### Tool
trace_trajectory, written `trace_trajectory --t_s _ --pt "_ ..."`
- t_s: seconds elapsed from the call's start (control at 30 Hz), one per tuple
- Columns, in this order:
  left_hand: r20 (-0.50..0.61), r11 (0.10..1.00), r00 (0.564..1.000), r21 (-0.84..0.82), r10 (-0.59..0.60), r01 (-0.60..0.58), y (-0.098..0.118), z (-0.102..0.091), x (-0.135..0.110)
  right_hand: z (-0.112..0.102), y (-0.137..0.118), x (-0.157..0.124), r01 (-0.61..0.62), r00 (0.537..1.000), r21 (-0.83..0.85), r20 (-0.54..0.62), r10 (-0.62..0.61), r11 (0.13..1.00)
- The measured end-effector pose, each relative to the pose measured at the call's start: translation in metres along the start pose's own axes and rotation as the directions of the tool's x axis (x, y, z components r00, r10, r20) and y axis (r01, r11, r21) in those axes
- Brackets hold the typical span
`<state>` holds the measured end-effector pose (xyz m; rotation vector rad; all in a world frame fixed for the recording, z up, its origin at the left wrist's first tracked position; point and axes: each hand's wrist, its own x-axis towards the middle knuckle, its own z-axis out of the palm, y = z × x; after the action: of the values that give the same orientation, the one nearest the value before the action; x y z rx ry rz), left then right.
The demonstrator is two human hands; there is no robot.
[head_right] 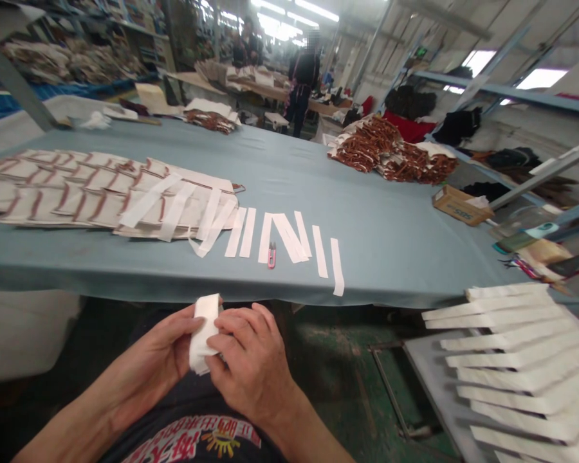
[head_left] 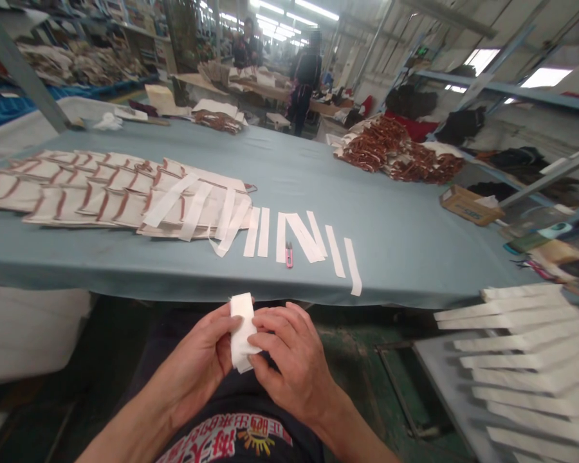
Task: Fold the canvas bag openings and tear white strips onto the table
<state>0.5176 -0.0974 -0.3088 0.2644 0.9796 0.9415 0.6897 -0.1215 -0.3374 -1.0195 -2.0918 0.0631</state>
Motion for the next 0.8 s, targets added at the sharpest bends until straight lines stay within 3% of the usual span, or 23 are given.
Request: trace_trajectory --t_s 0.2,0.4,0.47,0.57,0.8 --pt "0.016 0.999 1.000 0.028 0.024 -0.025 -0.007 -0.006 0.001 0.003 -0.003 0.002 -0.081 0.993 0.141 -0.074 0.092 0.987" --pt "0.067 0.996 0.998 0.086 0.018 -0.024 -0.015 -0.016 0.006 0.007 0.002 0.008 -0.289 0.951 0.216 -0.047 0.306 0.933" --pt "0.138 0.992 0.990 0.126 0.011 -0.028 -0.017 -0.020 0.006 0.006 0.006 0.011 -0.382 0.918 0.248 -0.012 0.397 0.890" --pt "0.218 0.977 0.976 0.207 0.007 -0.053 -0.017 -0.021 0.006 0.001 0.013 0.018 -0.545 0.830 0.331 0.079 0.553 0.770" --pt "0.114 0.947 0.990 0.301 0.083 -0.114 -0.022 -0.010 0.014 -0.002 0.025 0.023 -0.708 0.693 0.474 0.324 0.644 0.524"
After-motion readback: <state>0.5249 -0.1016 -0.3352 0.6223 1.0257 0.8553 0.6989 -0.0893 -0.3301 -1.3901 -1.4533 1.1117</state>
